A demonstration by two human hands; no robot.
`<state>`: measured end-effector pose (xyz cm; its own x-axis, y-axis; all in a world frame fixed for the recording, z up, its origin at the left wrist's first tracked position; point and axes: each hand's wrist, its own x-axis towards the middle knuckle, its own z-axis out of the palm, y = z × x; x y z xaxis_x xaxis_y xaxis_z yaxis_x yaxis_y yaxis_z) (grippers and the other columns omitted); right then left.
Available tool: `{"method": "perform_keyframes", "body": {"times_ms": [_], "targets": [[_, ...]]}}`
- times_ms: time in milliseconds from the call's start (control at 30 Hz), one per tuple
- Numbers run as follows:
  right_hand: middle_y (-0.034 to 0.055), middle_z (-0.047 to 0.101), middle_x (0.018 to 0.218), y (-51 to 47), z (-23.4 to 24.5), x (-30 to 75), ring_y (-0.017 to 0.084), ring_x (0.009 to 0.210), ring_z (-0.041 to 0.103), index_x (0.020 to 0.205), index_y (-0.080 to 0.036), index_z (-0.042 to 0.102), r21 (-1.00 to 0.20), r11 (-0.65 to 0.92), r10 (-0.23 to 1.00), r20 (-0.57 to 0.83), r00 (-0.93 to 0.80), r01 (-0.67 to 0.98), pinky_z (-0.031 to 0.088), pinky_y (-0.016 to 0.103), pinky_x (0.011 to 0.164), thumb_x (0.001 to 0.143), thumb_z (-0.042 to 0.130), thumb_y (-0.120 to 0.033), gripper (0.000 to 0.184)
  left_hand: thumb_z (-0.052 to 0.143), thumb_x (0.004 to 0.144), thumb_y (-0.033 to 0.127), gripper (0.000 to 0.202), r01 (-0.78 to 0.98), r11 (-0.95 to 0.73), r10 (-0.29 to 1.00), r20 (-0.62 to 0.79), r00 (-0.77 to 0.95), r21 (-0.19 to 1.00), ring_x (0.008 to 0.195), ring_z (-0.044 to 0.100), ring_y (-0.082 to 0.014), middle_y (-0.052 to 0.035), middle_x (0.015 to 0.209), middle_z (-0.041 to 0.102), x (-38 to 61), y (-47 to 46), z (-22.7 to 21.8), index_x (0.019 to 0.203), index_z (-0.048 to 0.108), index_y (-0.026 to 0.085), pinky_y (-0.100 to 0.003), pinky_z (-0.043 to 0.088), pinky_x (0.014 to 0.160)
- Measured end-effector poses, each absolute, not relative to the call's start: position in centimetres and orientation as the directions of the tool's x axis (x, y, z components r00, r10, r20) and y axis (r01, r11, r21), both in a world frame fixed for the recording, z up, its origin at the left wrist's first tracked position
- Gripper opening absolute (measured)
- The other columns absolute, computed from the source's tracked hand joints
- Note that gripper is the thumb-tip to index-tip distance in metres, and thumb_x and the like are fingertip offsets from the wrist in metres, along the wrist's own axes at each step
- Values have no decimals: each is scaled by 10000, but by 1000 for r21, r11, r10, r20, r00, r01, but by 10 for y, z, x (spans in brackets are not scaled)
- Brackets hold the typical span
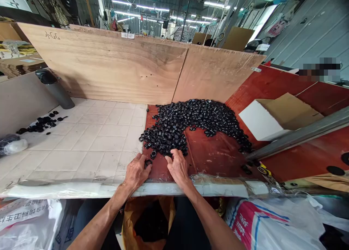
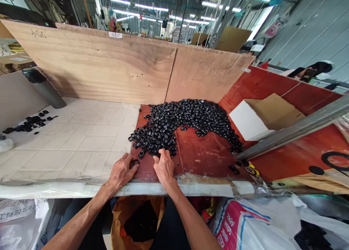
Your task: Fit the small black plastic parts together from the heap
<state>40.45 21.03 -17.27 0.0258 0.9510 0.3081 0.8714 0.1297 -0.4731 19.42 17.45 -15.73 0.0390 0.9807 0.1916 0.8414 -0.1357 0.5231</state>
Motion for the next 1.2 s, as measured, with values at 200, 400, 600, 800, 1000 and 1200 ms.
{"method": "perform_keyframes", "body": {"times_ms": [200,400,600,800,1000,1200], "targets": [[66,621,974,205,-177,401,216,797,620,999,-198,643,-431,284,915,388,-108,856,453,290,701,898,637,-126,124,623,814,164,138,563,-242,962,272,31,790,642,667,-141,12,802,685,189,172,-162,940,652,214,-257,562,642],[90,684,1047,198,-168,394,226,911,673,1055,-199,674,-673,456,883,425,-201,582,549,303,776,906,569,-116,201,647,796,190,217,349,-246,965,261,4,904,621,632,-101,-26,956,685,188,177,-165,999,725,196,-227,546,565],[73,722,1106,184,-161,370,208,938,709,1118,-234,741,-869,406,902,331,-279,282,600,288,761,880,597,-156,290,647,780,147,343,290,-218,976,207,67,932,666,634,-108,-13,946,700,186,174,-160,1108,725,212,-233,545,616],[64,738,1013,180,-170,365,216,877,738,1081,-226,718,-936,303,947,274,-167,180,646,320,790,877,700,-252,207,710,788,210,251,0,-34,997,34,69,999,879,743,-164,-3,959,735,189,169,-156,1018,610,203,-291,605,832],[85,726,1086,180,-161,366,204,929,734,1137,-245,781,-886,428,895,390,-215,178,626,284,768,965,614,-227,240,756,829,274,241,8,-66,996,65,64,998,919,743,-181,-38,1022,758,187,168,-161,1042,685,189,-304,599,872],[71,762,1023,181,-166,364,214,903,754,1155,-223,713,-903,375,925,349,-149,210,631,308,811,937,657,-276,231,755,876,316,224,102,-175,983,169,66,979,1071,733,-213,-50,1122,774,184,168,-164,1069,728,205,-363,563,1039]]}}
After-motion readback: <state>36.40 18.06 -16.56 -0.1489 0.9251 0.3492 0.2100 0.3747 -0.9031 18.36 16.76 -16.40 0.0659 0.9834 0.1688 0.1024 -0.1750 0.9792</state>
